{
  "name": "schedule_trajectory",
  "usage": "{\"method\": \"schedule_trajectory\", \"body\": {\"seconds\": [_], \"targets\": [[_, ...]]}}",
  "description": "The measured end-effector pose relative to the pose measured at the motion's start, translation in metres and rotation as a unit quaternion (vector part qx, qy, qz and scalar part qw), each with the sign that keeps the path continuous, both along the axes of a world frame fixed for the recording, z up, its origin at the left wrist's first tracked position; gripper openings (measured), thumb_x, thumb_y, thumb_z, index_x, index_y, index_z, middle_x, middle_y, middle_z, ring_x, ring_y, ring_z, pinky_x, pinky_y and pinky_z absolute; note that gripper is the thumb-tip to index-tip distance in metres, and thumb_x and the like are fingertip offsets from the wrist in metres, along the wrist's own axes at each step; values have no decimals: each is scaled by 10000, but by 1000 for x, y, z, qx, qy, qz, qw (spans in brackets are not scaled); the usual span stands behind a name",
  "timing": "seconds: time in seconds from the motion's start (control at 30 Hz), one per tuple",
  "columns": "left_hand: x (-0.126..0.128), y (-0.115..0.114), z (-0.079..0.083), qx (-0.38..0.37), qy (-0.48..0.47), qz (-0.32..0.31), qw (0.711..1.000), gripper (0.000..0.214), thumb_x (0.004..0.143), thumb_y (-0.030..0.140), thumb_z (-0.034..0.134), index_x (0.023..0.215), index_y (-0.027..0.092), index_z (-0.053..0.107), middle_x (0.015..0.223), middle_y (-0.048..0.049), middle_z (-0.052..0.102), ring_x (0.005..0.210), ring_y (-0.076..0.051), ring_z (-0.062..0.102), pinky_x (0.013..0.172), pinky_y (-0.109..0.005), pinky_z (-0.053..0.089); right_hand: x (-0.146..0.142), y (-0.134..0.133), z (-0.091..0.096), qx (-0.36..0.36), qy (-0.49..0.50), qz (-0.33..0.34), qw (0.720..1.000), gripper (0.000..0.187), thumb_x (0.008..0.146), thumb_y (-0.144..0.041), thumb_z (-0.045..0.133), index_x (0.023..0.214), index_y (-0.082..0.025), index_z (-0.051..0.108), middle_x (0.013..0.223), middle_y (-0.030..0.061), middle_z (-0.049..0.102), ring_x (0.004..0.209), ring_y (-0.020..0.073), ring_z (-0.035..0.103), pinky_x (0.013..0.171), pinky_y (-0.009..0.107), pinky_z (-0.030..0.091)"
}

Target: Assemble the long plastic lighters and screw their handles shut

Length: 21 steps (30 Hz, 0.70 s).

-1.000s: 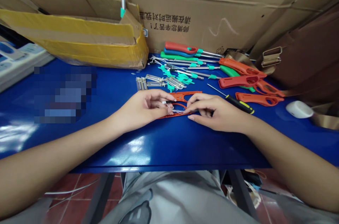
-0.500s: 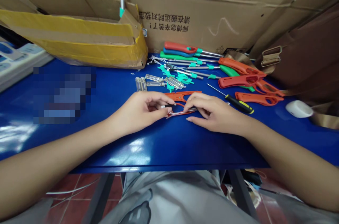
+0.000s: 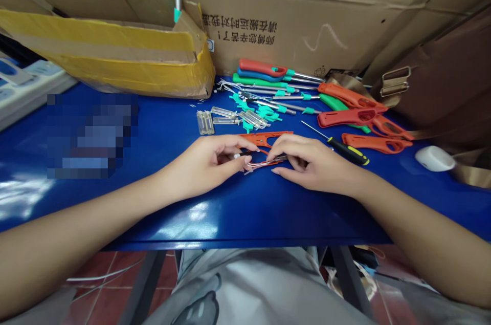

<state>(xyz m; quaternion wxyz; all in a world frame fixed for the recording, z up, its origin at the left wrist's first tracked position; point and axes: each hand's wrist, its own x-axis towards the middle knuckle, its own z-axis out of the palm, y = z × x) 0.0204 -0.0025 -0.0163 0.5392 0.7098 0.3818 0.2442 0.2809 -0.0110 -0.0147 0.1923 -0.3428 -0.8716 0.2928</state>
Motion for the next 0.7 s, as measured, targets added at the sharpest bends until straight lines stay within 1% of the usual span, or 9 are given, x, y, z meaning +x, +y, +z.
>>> {"method": "schedule_trajectory", "body": {"seconds": [0.27,0.4,0.5,0.6,0.7], "targets": [[0,0,1,-28,-19,-13,999,317,932,274,650,1222,143,659,989,-67,795,874,-161,750,834,-270,575,1,-1,1,-5,-4,7,1000,244,902,-121,669,1134,-192,642,1061,24,621,582,58,411,597,225,406],[-1,1,1,-30,-18,-14,999,316,959,280,609,1240,137,642,919,-47,791,860,-154,746,834,-267,576,3,-1,2,-25,-13,18,999,277,925,-147,659,1189,-228,681,1135,34,603,604,55,438,616,227,425],[-1,1,1,-28,-13,-15,999,325,968,288,595,1250,132,636,920,-51,791,872,-162,748,850,-283,582,4,0,2,-36,-12,16,999,316,931,-155,655,1226,-262,694,1150,36,597,620,60,457,623,231,436],[-1,1,1,-24,-10,-15,1000,320,967,282,594,1245,133,642,917,-48,792,877,-163,752,851,-284,586,4,0,2,-37,-8,13,999,294,928,-150,650,1197,-253,709,1151,40,598,637,66,472,629,232,440],[-1,2,0,-11,-10,-12,1000,306,964,265,590,1233,132,652,899,-39,791,869,-155,756,848,-272,589,3,-1,2,-30,-15,9,999,203,919,-144,654,1099,-218,711,1141,40,595,634,64,462,634,231,432]]}}
